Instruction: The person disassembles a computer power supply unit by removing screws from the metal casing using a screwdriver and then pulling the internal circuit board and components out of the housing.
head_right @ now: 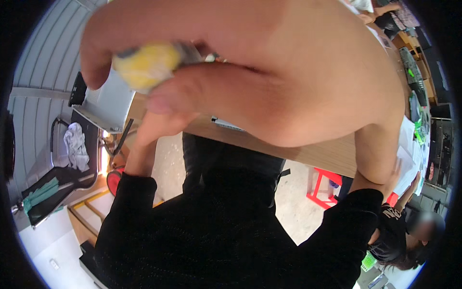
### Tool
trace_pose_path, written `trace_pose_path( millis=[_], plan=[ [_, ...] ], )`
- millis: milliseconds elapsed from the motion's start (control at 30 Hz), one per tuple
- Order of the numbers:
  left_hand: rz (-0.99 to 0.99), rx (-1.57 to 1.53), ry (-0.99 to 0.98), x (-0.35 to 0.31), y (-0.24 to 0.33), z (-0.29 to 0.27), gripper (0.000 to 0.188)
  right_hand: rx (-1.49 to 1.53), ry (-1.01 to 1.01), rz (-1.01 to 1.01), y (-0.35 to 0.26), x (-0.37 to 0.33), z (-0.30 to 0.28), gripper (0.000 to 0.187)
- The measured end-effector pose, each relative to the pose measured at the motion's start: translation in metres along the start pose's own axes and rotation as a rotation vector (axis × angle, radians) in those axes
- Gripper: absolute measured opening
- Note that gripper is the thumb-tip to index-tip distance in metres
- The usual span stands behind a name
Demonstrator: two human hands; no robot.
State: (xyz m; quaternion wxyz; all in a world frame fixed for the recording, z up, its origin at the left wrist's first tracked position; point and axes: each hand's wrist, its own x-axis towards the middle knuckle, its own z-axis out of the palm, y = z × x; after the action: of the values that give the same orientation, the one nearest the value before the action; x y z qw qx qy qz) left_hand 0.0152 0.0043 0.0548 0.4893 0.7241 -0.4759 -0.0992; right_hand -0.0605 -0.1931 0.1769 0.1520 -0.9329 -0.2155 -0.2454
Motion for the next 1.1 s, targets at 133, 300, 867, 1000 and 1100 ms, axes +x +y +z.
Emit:
trace_pose_path(
  millis=[133,300,867,1000,1100],
  plan=[
    [0.214,-0.002,0.091,-0.004,0.003,-0.003,0.017,0.087,0.009,-0.004,-0.004,-0.001,0.012,0.032],
    [0.134,-0.059,0.15,0.0,0.014,0.009,0.016,0.197,0.035,0.019,-0.006,-0.003,0.021,0.032],
    [-0.054,-0.032,-0.065,-0.002,-0.029,0.003,0.018,0.542,0.133,0.074,0.0,0.0,0.04,0.031],
    [0.042,-0.099,-0.14,0.003,-0.008,-0.003,0.019,1.177,-0.016,-0.083,0.001,0.02,0.041,0.031],
    [-0.058,-0.321,-0.195,0.005,-0.004,-0.003,0.023,1.702,-0.301,-0.256,-0.002,0.045,0.052,0.031]
  ],
)
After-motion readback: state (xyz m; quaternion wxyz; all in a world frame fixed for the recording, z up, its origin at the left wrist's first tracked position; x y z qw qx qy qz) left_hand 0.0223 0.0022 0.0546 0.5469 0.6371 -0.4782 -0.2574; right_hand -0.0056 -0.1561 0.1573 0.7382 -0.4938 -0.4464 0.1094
